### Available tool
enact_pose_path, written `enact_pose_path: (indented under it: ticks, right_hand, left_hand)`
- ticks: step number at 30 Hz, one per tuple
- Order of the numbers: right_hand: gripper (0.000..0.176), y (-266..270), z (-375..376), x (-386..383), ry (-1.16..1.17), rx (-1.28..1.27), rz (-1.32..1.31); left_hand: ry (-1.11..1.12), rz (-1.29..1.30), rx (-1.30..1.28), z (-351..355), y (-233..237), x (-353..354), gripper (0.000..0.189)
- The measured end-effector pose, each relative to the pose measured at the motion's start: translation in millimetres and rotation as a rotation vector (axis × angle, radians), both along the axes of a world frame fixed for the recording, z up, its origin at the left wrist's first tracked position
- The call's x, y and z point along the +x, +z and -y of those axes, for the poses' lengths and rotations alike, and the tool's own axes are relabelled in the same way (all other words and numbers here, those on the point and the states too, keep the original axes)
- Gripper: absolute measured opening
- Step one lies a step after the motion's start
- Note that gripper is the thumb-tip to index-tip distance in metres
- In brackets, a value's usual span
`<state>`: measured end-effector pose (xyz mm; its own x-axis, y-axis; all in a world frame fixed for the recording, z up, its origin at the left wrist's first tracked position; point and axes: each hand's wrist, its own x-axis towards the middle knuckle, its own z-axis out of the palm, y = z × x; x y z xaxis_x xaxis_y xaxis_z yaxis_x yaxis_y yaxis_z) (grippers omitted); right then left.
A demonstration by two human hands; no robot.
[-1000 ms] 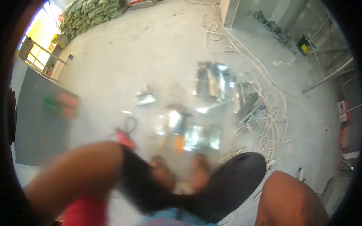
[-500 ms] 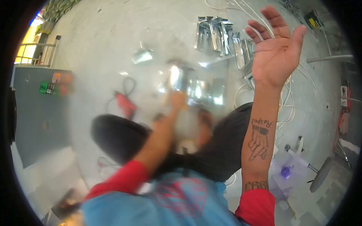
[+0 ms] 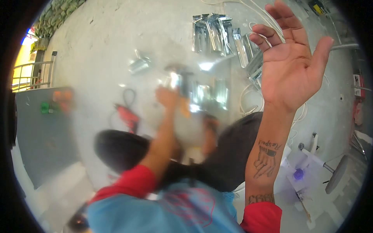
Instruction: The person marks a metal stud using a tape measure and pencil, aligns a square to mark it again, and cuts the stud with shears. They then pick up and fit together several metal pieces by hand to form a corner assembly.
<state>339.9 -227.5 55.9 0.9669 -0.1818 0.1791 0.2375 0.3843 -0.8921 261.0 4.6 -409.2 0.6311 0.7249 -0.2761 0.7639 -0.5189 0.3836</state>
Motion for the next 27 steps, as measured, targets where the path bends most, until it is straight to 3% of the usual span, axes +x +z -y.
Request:
enact_pose_path:
  ticks: [1,2,5,10,12,14,17,19,21,24,25,26,27]
  right_hand:
    - [0.088,0,0,0,0.027,0.014,-0.009]
    - [0.088,-1,1,0,0.052,0.029,-0.021]
    - [0.089,-1,0,0,0.082,0.042,-0.037]
    - [0.088,-5,6,5,0.072,0.032,-0.035]
    - [0.088,-10,16,7,0.07,0.039,-0.033]
    - [0.087,-22,32,16,0.536,0.279,0.161]
    - [0.087,-25,30,17,0.566,0.304,0.152]
    - [0.087,-27,30,17,0.578,0.31,0.146]
    - [0.087,-27,30,19,0.582,0.314,0.153]
    - [0.087,-27,33,20,0.606,0.324,0.159]
    - [0.086,-28,34,21,0.596,0.32,0.154]
    - [0.086,-28,34,21,0.59,0.318,0.149]
    - [0.086,-29,34,22,0.586,0.315,0.147]
  left_hand:
    - [0.012,0.113,0.127,-7,-3,11,0.12]
    - [0.01,0.11,0.132,-9,-1,17,0.12]
    - [-0.151,-0.242,-0.102,-21,16,31,0.151]
    - [-0.28,-0.432,-0.181,-65,10,37,0.148]
    - [-0.272,-0.242,-0.299,-85,-39,27,0.142]
    - [-0.219,-0.166,-0.199,-82,-38,24,0.139]
    - [-0.091,-0.349,-0.322,-86,-31,26,0.133]
    - [-0.141,-0.442,-0.409,-97,-36,27,0.13]
    - [-0.203,-0.527,-0.49,-114,-72,31,0.128]
    - [-0.189,-0.52,-0.275,-134,-173,22,0.122]
    - [-0.341,-0.409,-0.274,-150,-203,16,0.12]
    - [-0.487,-0.294,-0.272,-154,-218,12,0.117]
    - [-0.286,-0.219,-0.338,-137,-183,15,0.109]
